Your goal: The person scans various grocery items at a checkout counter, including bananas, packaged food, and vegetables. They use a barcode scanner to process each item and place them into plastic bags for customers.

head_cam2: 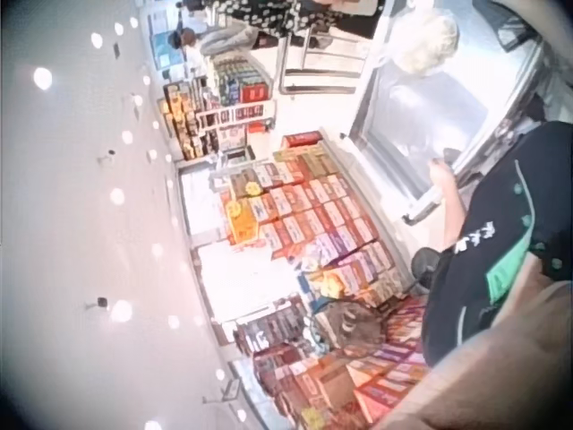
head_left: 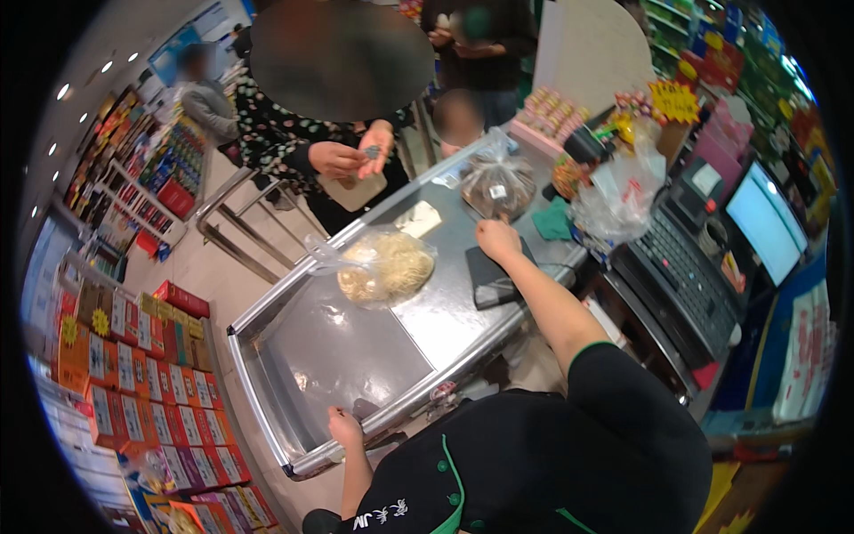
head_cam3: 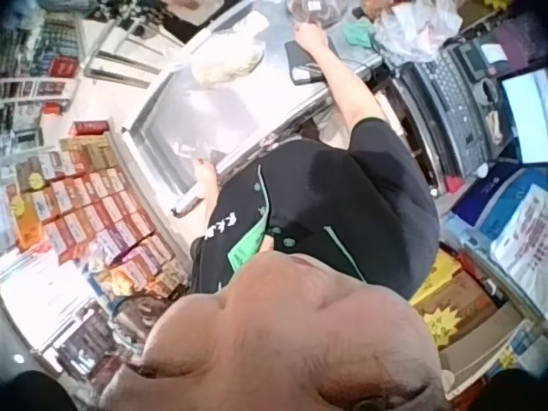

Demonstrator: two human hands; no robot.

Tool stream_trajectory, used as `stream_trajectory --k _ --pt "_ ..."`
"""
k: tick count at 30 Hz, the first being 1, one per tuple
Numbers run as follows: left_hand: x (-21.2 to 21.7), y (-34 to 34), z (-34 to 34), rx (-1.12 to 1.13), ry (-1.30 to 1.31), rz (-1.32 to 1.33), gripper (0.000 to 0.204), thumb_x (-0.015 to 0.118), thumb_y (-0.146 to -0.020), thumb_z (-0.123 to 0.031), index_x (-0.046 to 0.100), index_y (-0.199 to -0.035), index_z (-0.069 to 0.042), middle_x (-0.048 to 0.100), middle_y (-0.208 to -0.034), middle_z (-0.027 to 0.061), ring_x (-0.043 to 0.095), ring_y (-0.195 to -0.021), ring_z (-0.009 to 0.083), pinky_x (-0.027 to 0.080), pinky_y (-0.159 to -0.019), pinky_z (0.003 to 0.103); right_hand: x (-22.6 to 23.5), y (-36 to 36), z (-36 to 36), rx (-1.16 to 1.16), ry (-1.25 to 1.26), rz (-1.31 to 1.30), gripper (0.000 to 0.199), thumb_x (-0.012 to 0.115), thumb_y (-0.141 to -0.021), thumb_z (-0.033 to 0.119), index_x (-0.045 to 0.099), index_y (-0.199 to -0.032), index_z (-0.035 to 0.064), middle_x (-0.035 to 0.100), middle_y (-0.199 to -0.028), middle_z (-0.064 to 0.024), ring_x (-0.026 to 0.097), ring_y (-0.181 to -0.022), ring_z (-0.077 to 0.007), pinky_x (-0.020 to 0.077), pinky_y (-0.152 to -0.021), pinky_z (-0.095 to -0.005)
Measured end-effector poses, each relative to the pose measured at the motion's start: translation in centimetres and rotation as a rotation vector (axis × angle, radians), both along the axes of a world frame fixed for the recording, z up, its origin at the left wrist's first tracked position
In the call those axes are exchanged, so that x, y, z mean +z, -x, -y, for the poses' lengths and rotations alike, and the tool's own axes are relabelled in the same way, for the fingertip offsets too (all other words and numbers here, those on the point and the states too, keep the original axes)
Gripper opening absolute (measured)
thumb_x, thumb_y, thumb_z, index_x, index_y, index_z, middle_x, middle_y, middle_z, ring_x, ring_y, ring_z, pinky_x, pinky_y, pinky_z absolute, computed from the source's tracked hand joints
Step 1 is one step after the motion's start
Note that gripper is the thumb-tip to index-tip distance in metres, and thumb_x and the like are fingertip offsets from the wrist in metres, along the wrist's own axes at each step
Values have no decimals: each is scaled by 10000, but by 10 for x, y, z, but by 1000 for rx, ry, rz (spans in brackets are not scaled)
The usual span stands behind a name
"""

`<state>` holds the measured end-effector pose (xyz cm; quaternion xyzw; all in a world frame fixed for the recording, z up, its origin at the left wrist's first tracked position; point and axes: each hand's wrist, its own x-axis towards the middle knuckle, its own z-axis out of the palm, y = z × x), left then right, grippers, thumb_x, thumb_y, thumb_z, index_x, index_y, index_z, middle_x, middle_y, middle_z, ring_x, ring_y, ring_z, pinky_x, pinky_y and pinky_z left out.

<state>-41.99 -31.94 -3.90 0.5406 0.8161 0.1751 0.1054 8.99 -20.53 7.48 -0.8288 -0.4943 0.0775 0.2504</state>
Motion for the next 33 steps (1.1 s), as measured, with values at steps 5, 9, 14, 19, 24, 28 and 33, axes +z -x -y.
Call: stream_trajectory --k 5,9,14,19,24,28,33 --pt "-1 2 6 37 -4 4 94 535 -838 -125 617 -858 -85 654 -798 197 625 -770 398 483 -669 476 7 5 1 35 10 2 234 478 -853 208 692 -905 130 673 -900 -164 639 -867 -368 498 -773 -470" --pt "-7 8 8 16 -32 30 98 550 -828 -133 634 -817 -83 656 -790 187 625 -767 396 487 -664 476 8 7 2 46 21 -22 222 491 -845 217 686 -892 122 673 -894 -157 637 -860 -362 496 -766 -458" --pt "-7 7 11 52 -69 80 96 553 -826 -135 635 -805 -91 653 -773 180 622 -742 397 487 -656 479 4 5 -2 32 -26 -38 203 520 -820 227 690 -870 128 678 -882 -154 636 -863 -362 496 -762 -449" --pt "-10 10 12 39 -181 135 98 545 -821 -129 628 -794 -84 646 -762 171 614 -726 389 482 -655 476 -19 -13 -6 -2 -337 74 73 549 -743 49 571 -811 63 583 -830 -162 573 -846 -374 460 -733 -474" --pt "-11 11 14 6 -265 164 100 532 -801 -107 613 -771 -56 635 -802 156 604 -755 369 479 -672 456 8 10 -2 -144 -279 184 68 564 -753 46 497 -740 55 604 -722 -181 586 -716 -404 445 -623 -502" --pt "-7 4 11 -44 -134 37 124 520 -802 -112 611 -754 -43 630 -795 146 613 -770 352 491 -687 445 8 15 4 25 -239 252 51 549 -773 114 519 -741 87 582 -651 -201 570 -664 -432 421 -590 -527" --pt "-1 7 7 -123 57 -4 180 501 -825 -155 649 -796 -55 663 -813 148 640 -746 343 509 -677 445 6 18 -3 -19 -147 252 64 579 -786 118 552 -779 60 613 -719 -220 597 -716 -429 466 -620 -516"
